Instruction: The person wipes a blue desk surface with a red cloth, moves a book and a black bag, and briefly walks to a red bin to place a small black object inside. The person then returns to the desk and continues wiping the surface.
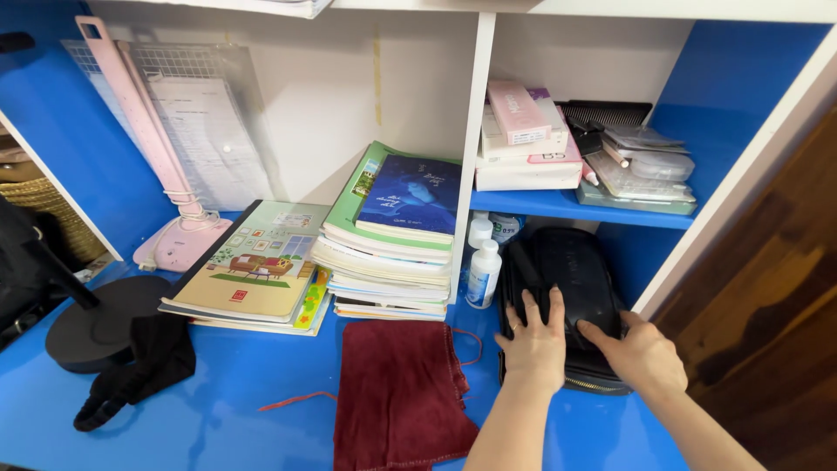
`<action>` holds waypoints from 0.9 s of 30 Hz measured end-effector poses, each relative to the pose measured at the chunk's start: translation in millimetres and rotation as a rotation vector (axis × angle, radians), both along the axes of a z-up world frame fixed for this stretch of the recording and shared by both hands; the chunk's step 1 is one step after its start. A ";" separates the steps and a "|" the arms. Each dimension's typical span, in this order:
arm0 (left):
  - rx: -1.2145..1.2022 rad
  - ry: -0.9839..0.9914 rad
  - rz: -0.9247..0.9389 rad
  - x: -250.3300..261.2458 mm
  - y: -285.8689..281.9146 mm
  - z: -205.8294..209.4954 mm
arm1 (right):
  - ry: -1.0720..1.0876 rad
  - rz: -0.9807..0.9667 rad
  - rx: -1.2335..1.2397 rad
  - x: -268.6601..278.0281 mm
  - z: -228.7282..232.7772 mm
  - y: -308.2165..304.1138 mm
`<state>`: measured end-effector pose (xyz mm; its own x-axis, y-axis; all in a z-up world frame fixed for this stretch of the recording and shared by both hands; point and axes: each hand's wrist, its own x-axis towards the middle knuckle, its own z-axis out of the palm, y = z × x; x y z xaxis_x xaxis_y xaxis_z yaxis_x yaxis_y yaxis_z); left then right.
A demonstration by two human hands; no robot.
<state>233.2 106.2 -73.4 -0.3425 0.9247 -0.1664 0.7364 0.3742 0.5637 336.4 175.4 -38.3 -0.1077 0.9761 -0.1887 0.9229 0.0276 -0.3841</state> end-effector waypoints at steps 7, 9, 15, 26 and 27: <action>0.395 0.448 -0.040 -1.6 29.8 -49.2 | -0.184 0.188 0.505 -3.9 -19.5 19.5; 0.439 0.248 -0.080 -1.7 22.6 -31.5 | 0.105 0.205 0.348 -11.9 -14.9 15.7; 0.433 0.282 -0.098 9.2 44.0 -32.3 | 0.273 0.052 0.200 -16.1 -9.8 30.0; 0.274 0.287 -0.145 52.7 92.8 -16.9 | 0.549 -0.241 0.003 1.3 5.5 57.4; 0.202 0.326 -0.182 54.6 92.8 -11.5 | 0.570 -0.279 0.003 3.9 2.4 62.3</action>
<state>287.8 199.0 -84.9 -0.1750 0.9779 0.1145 0.9322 0.1271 0.3390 340.2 237.8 -35.9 0.0675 0.9824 -0.1742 0.5460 -0.1825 -0.8177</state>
